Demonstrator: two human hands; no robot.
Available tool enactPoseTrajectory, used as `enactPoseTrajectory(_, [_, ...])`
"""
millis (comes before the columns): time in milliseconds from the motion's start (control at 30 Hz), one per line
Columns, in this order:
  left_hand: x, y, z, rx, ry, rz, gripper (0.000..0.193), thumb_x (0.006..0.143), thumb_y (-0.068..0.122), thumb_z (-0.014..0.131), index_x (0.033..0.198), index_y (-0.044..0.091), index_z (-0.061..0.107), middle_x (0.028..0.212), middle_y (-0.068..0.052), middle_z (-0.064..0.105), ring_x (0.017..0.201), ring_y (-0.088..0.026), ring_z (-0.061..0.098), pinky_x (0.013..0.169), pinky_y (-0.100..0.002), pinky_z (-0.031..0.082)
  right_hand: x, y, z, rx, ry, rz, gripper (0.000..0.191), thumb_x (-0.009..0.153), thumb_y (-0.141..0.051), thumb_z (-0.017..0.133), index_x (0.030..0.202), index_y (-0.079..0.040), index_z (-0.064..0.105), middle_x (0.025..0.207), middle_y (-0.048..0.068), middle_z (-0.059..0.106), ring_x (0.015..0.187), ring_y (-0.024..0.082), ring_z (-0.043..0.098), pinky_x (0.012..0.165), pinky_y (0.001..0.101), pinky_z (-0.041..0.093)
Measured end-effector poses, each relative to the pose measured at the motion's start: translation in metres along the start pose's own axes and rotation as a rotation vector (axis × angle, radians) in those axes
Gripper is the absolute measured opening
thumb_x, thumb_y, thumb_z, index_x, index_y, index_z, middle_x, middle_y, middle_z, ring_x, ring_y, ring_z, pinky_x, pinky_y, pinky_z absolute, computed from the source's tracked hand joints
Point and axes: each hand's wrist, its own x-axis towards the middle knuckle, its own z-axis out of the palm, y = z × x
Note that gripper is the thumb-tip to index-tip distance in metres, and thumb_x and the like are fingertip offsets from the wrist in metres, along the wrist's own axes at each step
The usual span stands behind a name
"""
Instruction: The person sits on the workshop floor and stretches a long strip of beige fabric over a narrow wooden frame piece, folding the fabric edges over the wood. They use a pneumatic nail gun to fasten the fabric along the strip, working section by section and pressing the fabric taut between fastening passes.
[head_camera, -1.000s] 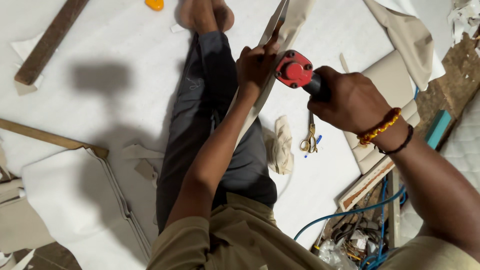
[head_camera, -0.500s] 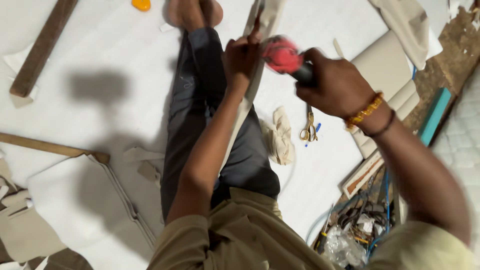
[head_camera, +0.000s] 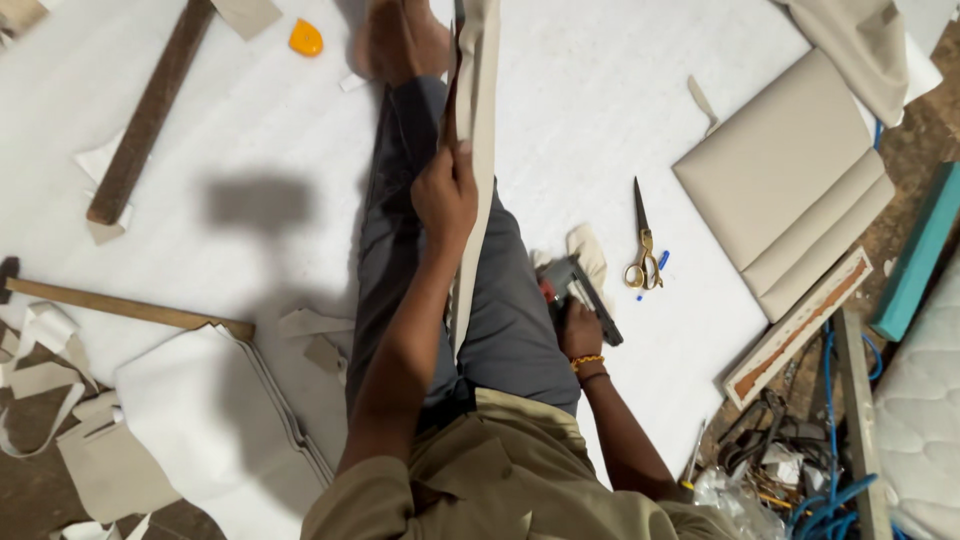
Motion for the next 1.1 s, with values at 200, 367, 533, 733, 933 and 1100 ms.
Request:
enactPoseTrajectory(200, [0.000,-0.021,0.004,-0.171,-0.110,-0.190,0.045,0.106,0.036,0.059,0.081,-0.001,0.064,0.060,-0.017,0.058,0.050,-0.028,0.062,0.051,-0.042,0.045,0.058,-0.009,-0.040,0.187,-0.024,-0.102,0.024,0.093,-0.015,0.070,0.114,-0.005,0.067,0.098,0.021,0.070,0.089,0.040,0.068,0.076,0.0486,0.055])
enactPoseTrajectory(367, [-0.005,-0.017,0.001,-0.110,-0.159,-0.205,0.039,0.110,0.036,0.056,0.093,0.002,0.064,0.067,-0.014,0.065,0.058,-0.026,0.066,0.055,-0.039,0.049,0.150,-0.113,-0.061,1.262,-0.104,-0.213,0.078,0.090,-0.009,0.079,0.152,-0.004,0.031,0.149,0.014,0.047,0.134,0.025,0.054,0.107,0.0383,0.052])
enactPoseTrajectory(533, [0.009,0.000,0.002,0.047,-0.181,-0.065,0.036,0.109,0.036,0.054,0.099,0.002,0.061,0.076,-0.019,0.068,0.068,-0.032,0.071,0.062,-0.041,0.054,0.193,-0.190,-0.051,1.392,-0.179,-0.329,0.109,0.080,-0.014,0.086,0.163,-0.005,0.015,0.158,0.017,0.034,0.146,0.029,0.040,0.119,0.0415,0.040])
enactPoseTrajectory(733, [0.068,0.003,0.022,-0.064,-0.245,-0.064,0.036,0.109,0.034,0.052,0.103,0.000,0.063,0.091,-0.024,0.071,0.080,-0.035,0.073,0.072,-0.043,0.057,0.252,-0.190,-0.042,1.532,-0.099,-0.302,0.105,0.077,-0.015,0.082,0.161,-0.005,0.019,0.153,0.013,0.044,0.142,0.026,0.046,0.118,0.0395,0.044])
enactPoseTrajectory(933, [0.079,-0.030,0.041,-0.069,-0.318,-0.136,0.051,0.109,0.043,0.050,0.087,-0.001,0.062,0.079,-0.019,0.067,0.072,-0.027,0.064,0.071,-0.041,0.053,0.247,-0.180,-0.037,1.299,0.025,-0.349,0.094,0.078,-0.017,0.082,0.156,-0.003,0.031,0.147,0.021,0.052,0.140,0.035,0.053,0.118,0.0434,0.048])
enactPoseTrajectory(1100, [0.018,-0.088,0.020,-0.063,-0.390,-0.511,0.052,0.110,0.044,0.048,0.082,0.001,0.061,0.073,-0.010,0.060,0.069,-0.017,0.055,0.066,-0.036,0.049,0.175,-0.191,-0.008,0.959,-0.158,-0.037,0.117,0.077,-0.027,0.085,0.154,0.013,0.007,0.150,0.036,0.036,0.137,0.050,0.039,0.108,0.0483,0.043])
